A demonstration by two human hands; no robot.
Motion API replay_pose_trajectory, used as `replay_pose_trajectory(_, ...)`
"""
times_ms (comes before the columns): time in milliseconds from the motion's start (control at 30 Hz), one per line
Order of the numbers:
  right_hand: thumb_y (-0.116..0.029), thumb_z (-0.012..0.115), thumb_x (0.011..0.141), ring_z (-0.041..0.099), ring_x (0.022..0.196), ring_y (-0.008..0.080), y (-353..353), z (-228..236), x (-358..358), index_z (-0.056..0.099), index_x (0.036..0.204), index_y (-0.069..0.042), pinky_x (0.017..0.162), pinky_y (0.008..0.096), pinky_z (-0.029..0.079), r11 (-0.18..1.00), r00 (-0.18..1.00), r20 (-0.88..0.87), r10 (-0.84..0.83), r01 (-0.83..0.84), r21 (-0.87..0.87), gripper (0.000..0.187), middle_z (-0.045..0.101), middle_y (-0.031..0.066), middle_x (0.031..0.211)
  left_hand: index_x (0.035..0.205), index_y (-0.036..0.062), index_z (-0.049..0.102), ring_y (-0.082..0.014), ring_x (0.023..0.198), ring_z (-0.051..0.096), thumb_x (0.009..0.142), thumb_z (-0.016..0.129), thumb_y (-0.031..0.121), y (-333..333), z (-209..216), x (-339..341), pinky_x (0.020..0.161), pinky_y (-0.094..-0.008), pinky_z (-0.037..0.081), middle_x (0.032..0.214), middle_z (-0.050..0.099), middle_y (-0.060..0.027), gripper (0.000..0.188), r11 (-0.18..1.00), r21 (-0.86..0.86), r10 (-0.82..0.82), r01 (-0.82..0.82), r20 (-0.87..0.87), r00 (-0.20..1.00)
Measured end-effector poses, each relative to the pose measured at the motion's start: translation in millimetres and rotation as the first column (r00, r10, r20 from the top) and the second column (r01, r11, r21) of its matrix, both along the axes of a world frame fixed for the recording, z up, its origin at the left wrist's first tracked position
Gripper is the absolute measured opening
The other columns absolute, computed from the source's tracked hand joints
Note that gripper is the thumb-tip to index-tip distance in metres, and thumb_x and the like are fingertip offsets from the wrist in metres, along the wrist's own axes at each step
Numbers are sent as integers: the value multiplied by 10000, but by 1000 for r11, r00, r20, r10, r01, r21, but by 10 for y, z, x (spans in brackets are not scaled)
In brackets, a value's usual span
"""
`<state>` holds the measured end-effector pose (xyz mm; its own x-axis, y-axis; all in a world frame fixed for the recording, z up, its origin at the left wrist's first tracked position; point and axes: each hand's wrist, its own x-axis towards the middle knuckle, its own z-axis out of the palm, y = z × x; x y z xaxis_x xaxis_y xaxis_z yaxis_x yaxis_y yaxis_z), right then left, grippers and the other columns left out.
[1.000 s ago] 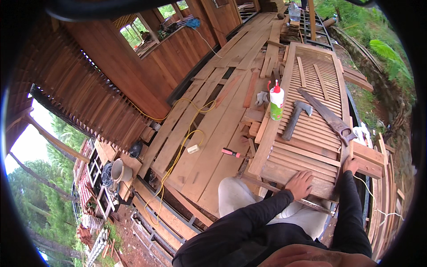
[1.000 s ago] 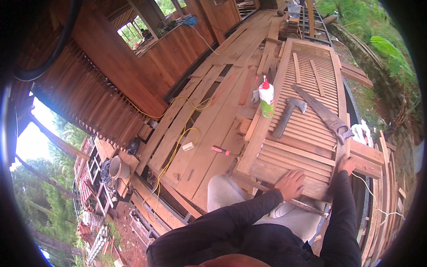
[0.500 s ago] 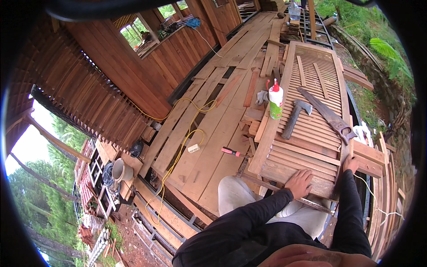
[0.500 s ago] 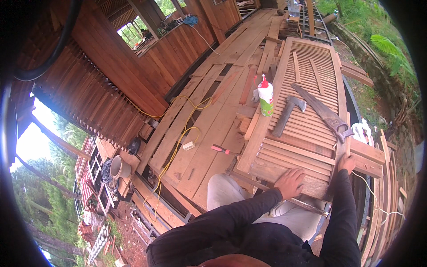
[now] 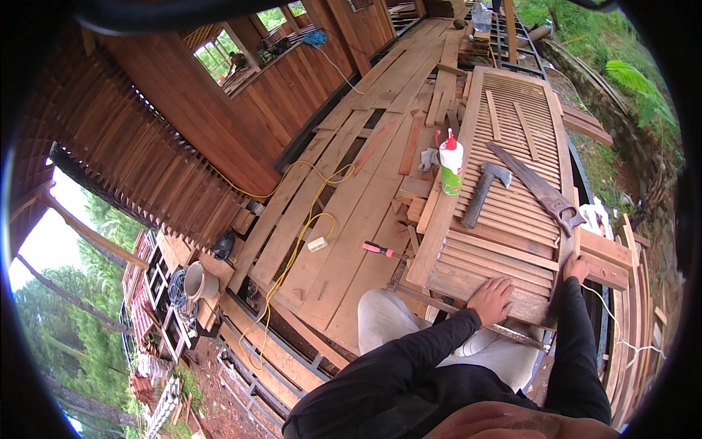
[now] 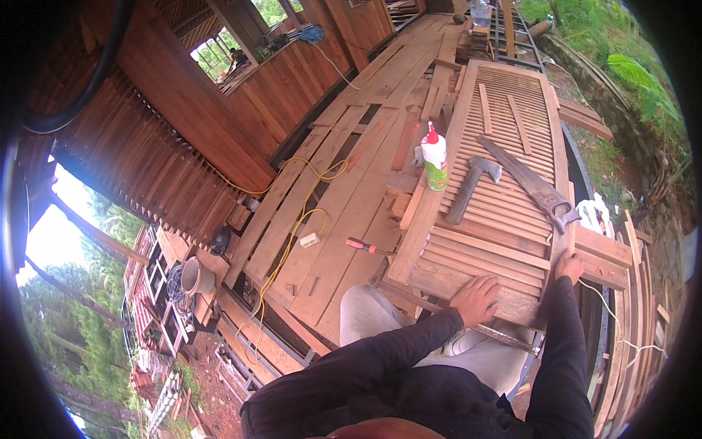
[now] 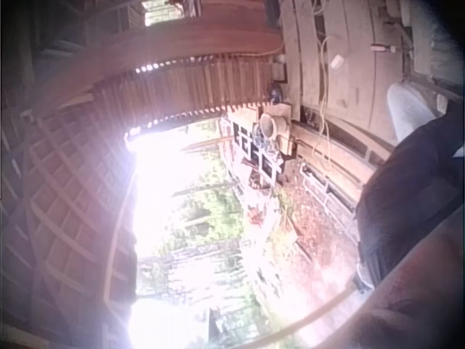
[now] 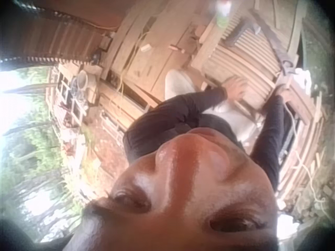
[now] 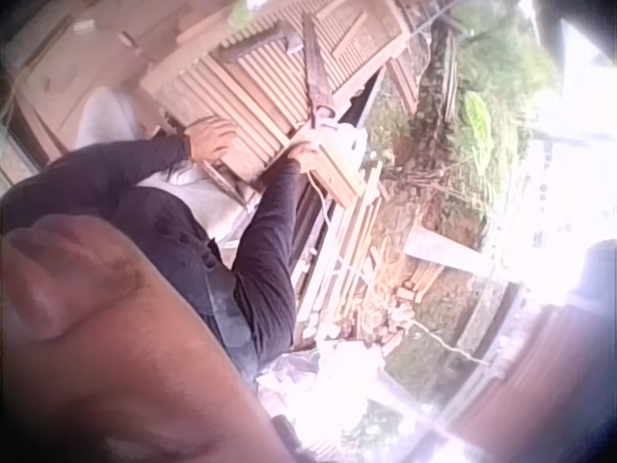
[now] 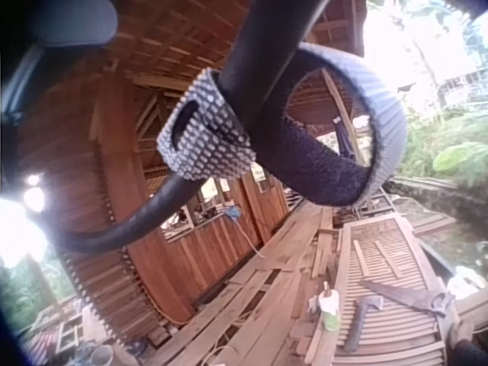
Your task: The person assembles a wooden slatted structure by applying glue to thin wooden strips and inserting them into a frame. They use a hammer to tap the strips into place and a saw to trim excess length.
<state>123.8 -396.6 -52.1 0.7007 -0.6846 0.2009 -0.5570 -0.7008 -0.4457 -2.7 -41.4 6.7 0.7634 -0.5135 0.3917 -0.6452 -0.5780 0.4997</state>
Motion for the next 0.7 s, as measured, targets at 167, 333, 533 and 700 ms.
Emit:
replay_pose_trajectory(167, -442, 562, 982, 596, 1117, 501, 33, 18, 1, 687, 1096, 53, 997, 562, 448, 1000, 1000, -12, 5, -5, -17, 523, 650, 321, 1149, 1313, -33, 580, -365, 1357, 486, 901, 684, 313, 10, -9, -6, 1186, -487, 362, 1409, 548, -200, 548, 1000, 10, 5, -5, -2, 1000)
replay_pose_trajectory(333, -440, 563, 980, 595, 1129, 493, -4, 13, 5, 684, 1101, 45, 1004, 554, 449, 1000, 999, -27, -17, 17, -25, 514, 649, 317, 1153, 1314, -31, 582, -362, 1360, 483, 901, 686, 313, -10, -18, 5, 1185, -484, 362, 1410, 548, -198, 546, 1000, 15, 1, -1, -4, 1000)
replay_pose_trajectory(533, -431, 568, 982, 595, 1130, 492, 77, 34, 2, 680, 1110, 45, 1003, 554, 450, 1000, 999, -33, -7, 6, -6, 505, 646, 317, 1158, 1322, -33, 585, -363, 1361, 485, 913, 676, 305, 14, -6, -10, 1184, -480, 369, 1410, 545, -196, 538, 1000, 29, 11, -10, -18, 1000)
replay_pose_trajectory(700, -467, 550, 991, 607, 1119, 516, 18, 36, 0, 680, 1126, 38, 987, 572, 463, 999, 1000, -25, -8, 7, -44, 539, 651, 340, 1156, 1319, -31, 586, -366, 1356, 486, 912, 676, 304, -2, 20, -8, 1186, -482, 368, 1407, 546, -199, 534, 1000, 26, 8, -8, -14, 1000)
